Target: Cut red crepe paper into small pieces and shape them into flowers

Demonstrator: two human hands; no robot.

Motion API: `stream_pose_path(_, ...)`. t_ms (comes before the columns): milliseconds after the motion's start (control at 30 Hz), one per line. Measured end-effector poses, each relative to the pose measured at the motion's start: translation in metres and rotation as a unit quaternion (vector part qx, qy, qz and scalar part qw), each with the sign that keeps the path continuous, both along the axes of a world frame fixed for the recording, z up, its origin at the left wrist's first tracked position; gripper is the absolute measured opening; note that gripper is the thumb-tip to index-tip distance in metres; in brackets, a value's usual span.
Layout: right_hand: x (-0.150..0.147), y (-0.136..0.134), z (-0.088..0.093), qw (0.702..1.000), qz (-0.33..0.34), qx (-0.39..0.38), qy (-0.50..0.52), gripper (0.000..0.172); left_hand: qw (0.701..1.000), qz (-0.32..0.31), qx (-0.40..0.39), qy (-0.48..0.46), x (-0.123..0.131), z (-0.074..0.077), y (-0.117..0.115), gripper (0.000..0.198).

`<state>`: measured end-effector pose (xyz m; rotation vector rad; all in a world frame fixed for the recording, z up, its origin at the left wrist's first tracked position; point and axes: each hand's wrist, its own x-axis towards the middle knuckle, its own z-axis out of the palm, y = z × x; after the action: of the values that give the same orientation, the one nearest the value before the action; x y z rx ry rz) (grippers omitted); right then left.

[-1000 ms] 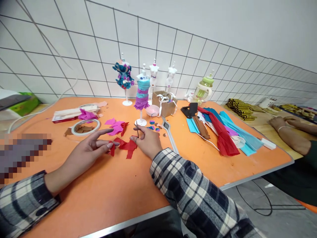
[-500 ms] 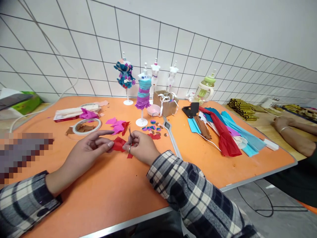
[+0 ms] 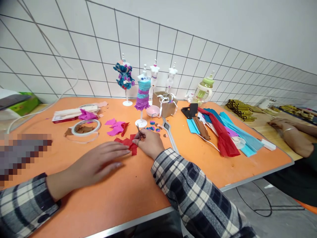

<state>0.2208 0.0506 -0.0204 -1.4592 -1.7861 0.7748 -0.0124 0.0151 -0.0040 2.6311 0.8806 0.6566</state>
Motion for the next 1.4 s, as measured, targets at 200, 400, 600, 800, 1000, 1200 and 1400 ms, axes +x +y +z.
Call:
stream_pose_path(200, 0.015, 0.004, 0.012, 0.991, 0.004, -0.045, 0.123, 0.032, 0.993, 0.016, 0.007, 0.118, 0.000, -0.015, 0.009, 0.061)
stream_pose_path(400, 0.071, 0.011, 0.028, 0.993, -0.107, -0.025, -0.037, 0.040, 0.985, 0.100, 0.070, 0.120, -0.013, -0.009, 0.036, 0.058)
stream_pose_path(600, 0.121, 0.006, 0.032, 0.954, -0.157, -0.003, -0.256, 0.030, 0.987, 0.084, 0.101, 0.092, -0.016, -0.006, 0.025, 0.037)
stream_pose_path(800, 0.147, 0.000, 0.026, 0.945, -0.185, -0.112, -0.247, 0.030, 0.991, 0.066, 0.084, 0.080, -0.019, -0.012, 0.030, 0.032)
stream_pose_path(1000, 0.162, 0.004, 0.010, 0.942, -0.181, -0.247, -0.140, 0.057, 0.996, 0.063, 0.055, 0.045, -0.020, -0.014, 0.035, 0.030)
stream_pose_path(1200, 0.172, 0.008, 0.008, 0.938, -0.144, -0.315, -0.019, 0.063, 0.998, 0.042, 0.039, 0.035, -0.015, -0.012, 0.030, 0.029)
stream_pose_path(1400, 0.177, 0.008, 0.005, 0.940, -0.128, -0.314, 0.031, 0.062, 0.998, 0.034, 0.029, 0.036, -0.014, -0.011, 0.027, 0.028)
